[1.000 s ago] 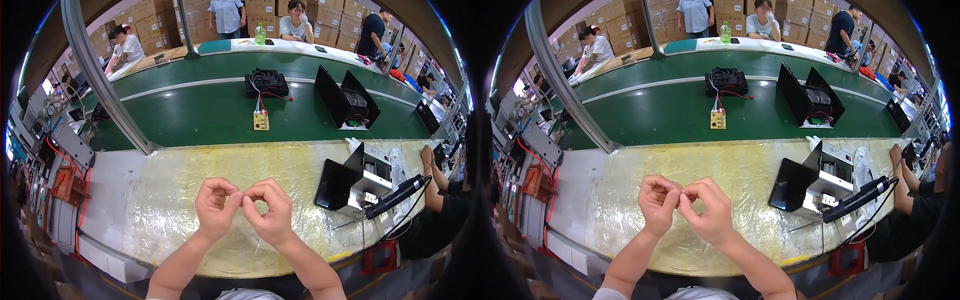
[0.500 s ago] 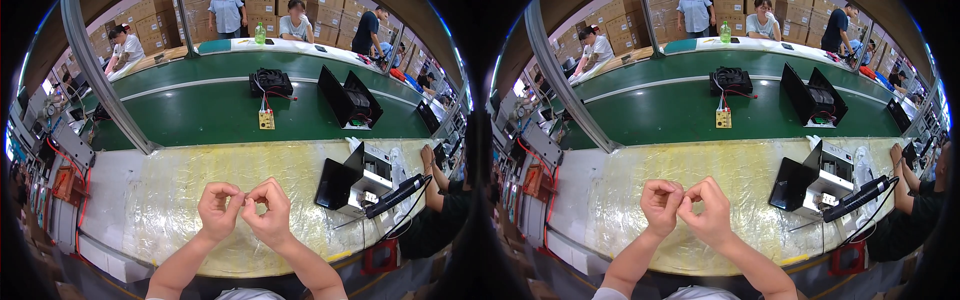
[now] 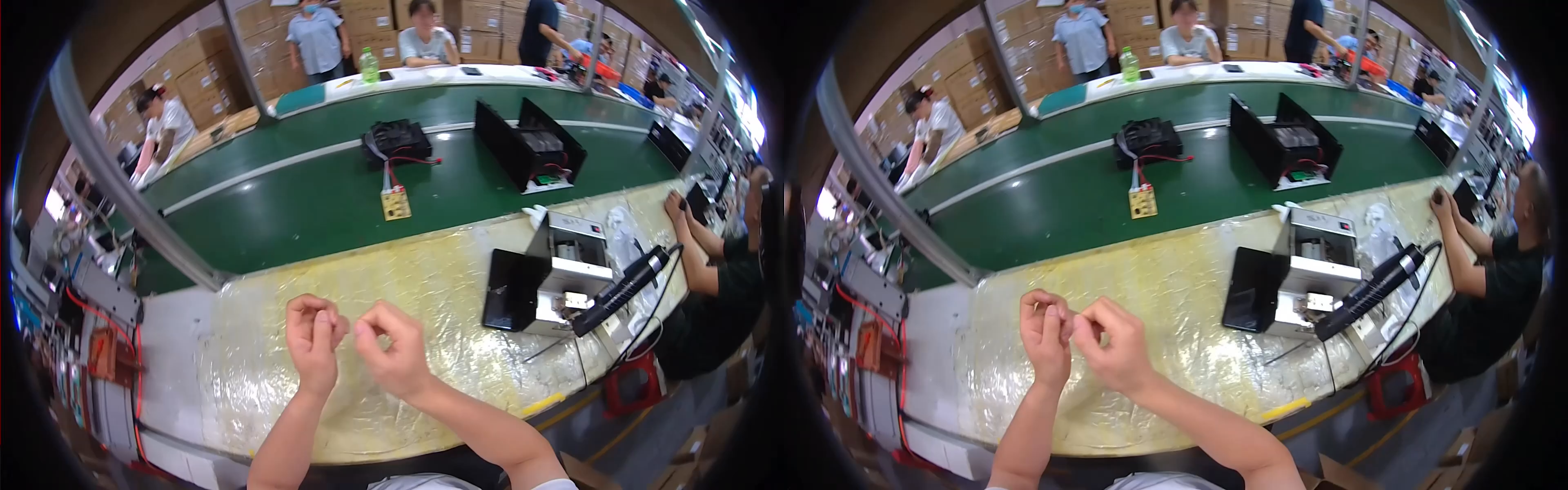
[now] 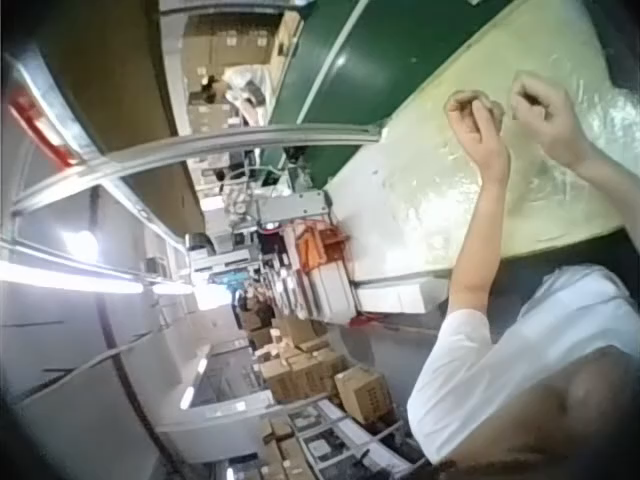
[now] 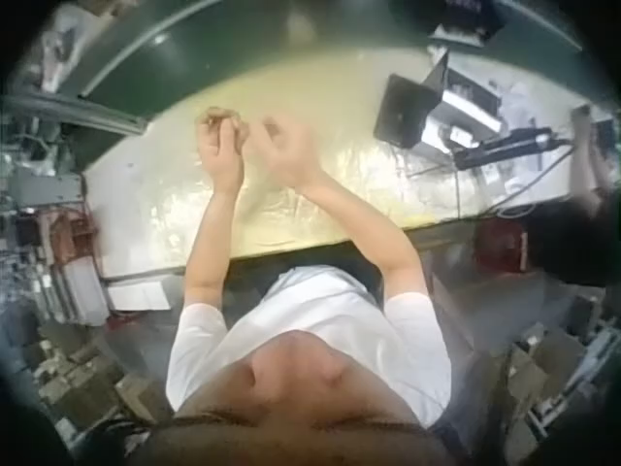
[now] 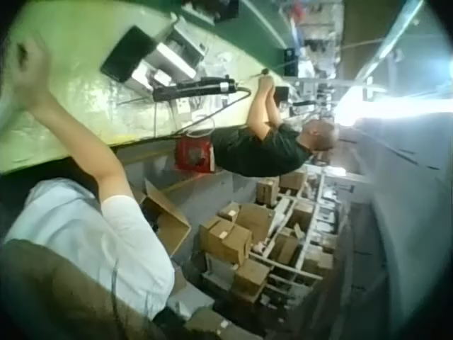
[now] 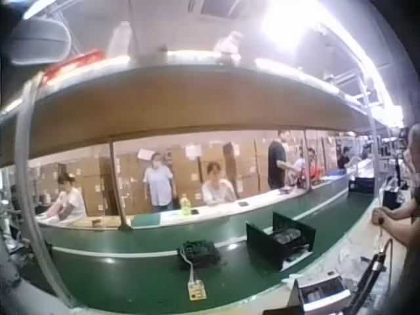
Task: Assembling a cooling fan unit into a plastic housing using an electric screwdriver.
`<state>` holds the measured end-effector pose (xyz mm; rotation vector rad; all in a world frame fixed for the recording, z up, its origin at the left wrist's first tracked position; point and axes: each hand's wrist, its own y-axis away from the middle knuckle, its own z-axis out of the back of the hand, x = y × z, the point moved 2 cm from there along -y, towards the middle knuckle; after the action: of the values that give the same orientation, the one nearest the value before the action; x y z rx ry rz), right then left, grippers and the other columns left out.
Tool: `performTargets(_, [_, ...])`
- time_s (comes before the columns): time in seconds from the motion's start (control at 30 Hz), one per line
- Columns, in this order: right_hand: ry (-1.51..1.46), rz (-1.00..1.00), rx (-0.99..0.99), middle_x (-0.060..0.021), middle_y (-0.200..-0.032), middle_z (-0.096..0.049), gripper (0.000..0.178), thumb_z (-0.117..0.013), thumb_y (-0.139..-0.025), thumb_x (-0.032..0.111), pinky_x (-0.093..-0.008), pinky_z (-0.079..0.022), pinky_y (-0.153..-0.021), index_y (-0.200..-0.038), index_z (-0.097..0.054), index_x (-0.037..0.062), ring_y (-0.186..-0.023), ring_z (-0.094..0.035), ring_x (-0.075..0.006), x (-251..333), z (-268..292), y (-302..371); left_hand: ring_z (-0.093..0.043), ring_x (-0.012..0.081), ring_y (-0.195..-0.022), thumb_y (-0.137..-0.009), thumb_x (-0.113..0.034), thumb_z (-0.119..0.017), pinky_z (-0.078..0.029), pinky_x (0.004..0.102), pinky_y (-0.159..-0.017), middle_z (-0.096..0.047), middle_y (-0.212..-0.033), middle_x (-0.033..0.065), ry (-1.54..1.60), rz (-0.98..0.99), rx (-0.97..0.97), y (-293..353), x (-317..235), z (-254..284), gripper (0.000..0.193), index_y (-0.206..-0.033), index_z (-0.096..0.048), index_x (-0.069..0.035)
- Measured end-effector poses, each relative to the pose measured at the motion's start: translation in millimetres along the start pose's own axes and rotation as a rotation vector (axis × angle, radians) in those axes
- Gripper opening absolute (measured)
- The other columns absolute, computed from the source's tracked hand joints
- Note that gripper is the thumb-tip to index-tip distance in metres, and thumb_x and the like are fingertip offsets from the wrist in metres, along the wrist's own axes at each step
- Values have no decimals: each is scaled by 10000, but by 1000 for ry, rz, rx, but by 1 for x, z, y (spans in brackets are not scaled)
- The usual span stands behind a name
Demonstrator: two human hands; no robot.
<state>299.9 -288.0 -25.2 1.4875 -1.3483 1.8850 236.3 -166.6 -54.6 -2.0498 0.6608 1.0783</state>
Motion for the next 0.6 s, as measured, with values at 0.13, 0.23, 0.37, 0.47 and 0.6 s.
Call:
performTargets(0.13, [-46,19,-77,-61,-719,-562,107,-641,-892,25,-272,-453,-586,-798,-602,-9,-642,-555,-109,-3,-21,-3,-461,71,-635,-1004,-4,-519,-372,211,-570,-553,-804,32,-219,20,-13,-26,15,21,163,-1139,-444,-56])
performTargets(0.23, [-30,119,-131,-51,-706,-550,87,-655,-874,17,-252,-427,-520,-797,-617,5,-563,-529,-109,0,-37,-2,-517,72,-674,-980,-3,-571,-396,212,-582,-559,-764,23,-291,69,28,-69,30,27,190,-1127,-459,-47])
performTargets(0.37, [-5,257,-230,-52,-693,-555,71,-668,-841,-1,-259,-410,-466,-791,-624,24,-512,-519,-132,5,-47,3,-563,81,-749,-939,-15,-630,-447,221,-631,-614,-900,52,-493,-49,142,-151,91,19,245,-1149,-504,-21])
performTargets(0.47, [4,374,-344,-58,-718,-587,75,-678,-827,-8,-266,-414,-463,-791,-623,29,-517,-531,-141,7,-54,4,-596,158,-860,-880,-39,-690,-497,284,-755,-615,-1017,90,-854,-186,145,-206,100,-7,318,-1165,-551,-16])
performTargets(0.6, [28,383,-397,-61,-741,-615,82,-687,-813,-13,-272,-416,-454,-799,-621,34,-517,-543,-148,2,-70,8,-435,447,-1334,-871,-422,-713,-389,556,-1050,-414,-1465,260,-1410,-270,56,-296,149,9,691,-1372,-438,-33])
